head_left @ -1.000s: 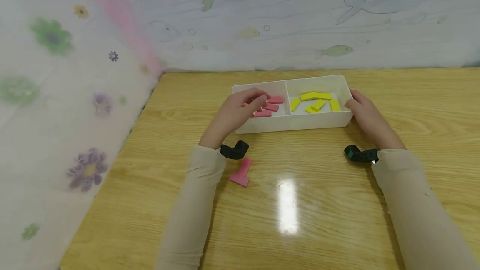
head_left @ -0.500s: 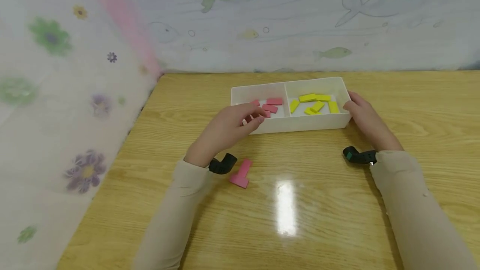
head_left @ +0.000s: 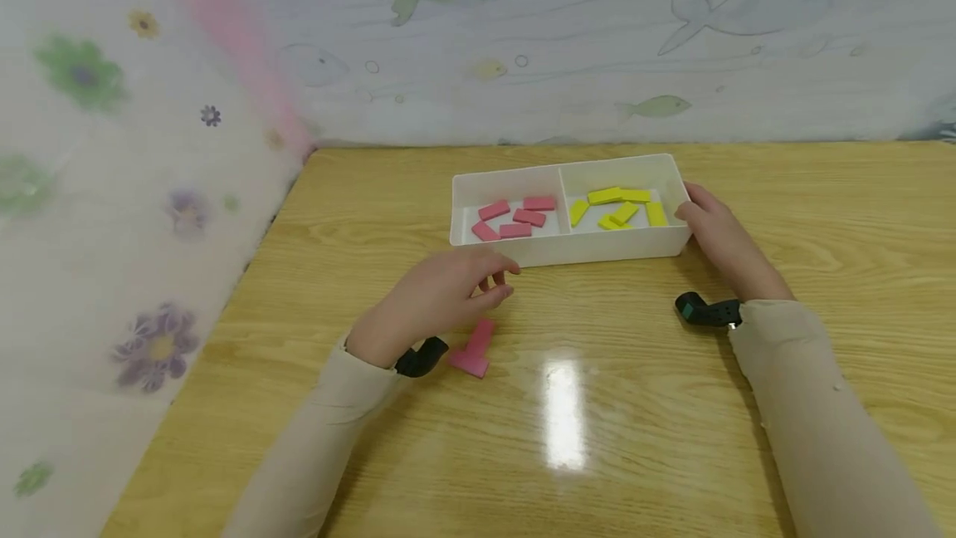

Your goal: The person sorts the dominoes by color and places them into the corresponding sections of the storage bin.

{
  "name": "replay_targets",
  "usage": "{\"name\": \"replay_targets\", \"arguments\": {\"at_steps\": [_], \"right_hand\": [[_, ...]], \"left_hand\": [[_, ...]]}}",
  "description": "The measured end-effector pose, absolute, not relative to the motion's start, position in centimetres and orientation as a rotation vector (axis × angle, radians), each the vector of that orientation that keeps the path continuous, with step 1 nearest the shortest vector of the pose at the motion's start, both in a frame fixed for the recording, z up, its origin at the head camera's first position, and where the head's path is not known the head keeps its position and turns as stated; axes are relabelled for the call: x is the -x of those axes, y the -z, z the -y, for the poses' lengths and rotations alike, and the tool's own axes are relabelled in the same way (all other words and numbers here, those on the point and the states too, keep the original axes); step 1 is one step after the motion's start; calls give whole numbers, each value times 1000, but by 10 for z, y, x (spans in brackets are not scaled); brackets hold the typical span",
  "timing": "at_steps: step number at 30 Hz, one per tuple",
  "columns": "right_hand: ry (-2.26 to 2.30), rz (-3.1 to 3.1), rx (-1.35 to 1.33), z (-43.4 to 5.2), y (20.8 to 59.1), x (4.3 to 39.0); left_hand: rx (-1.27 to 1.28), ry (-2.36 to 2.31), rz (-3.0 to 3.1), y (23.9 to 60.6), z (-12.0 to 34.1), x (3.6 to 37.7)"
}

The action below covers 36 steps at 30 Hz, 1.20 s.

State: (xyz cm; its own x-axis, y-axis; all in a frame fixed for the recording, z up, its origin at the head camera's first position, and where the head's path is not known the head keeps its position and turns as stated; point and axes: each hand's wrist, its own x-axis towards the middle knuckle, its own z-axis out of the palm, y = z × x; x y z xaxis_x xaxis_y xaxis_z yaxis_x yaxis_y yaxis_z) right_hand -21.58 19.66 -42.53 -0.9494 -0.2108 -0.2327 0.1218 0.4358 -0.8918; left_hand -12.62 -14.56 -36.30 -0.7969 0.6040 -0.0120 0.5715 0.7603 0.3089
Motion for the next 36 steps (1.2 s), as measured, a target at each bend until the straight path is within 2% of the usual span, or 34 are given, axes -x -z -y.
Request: {"name": "replay_targets", "arguments": {"at_steps": [15,28,36], "right_hand": [[1506,-2380,75,-191,425,218],[1515,-2382,85,-191,424,219],[1524,-2386,102,-193,428,218]], "left_hand": [[-978,-303,-2750,367,139,109],[-643,17,-2744,374,144,107],[-637,40,-2724,386,141,108]]}}
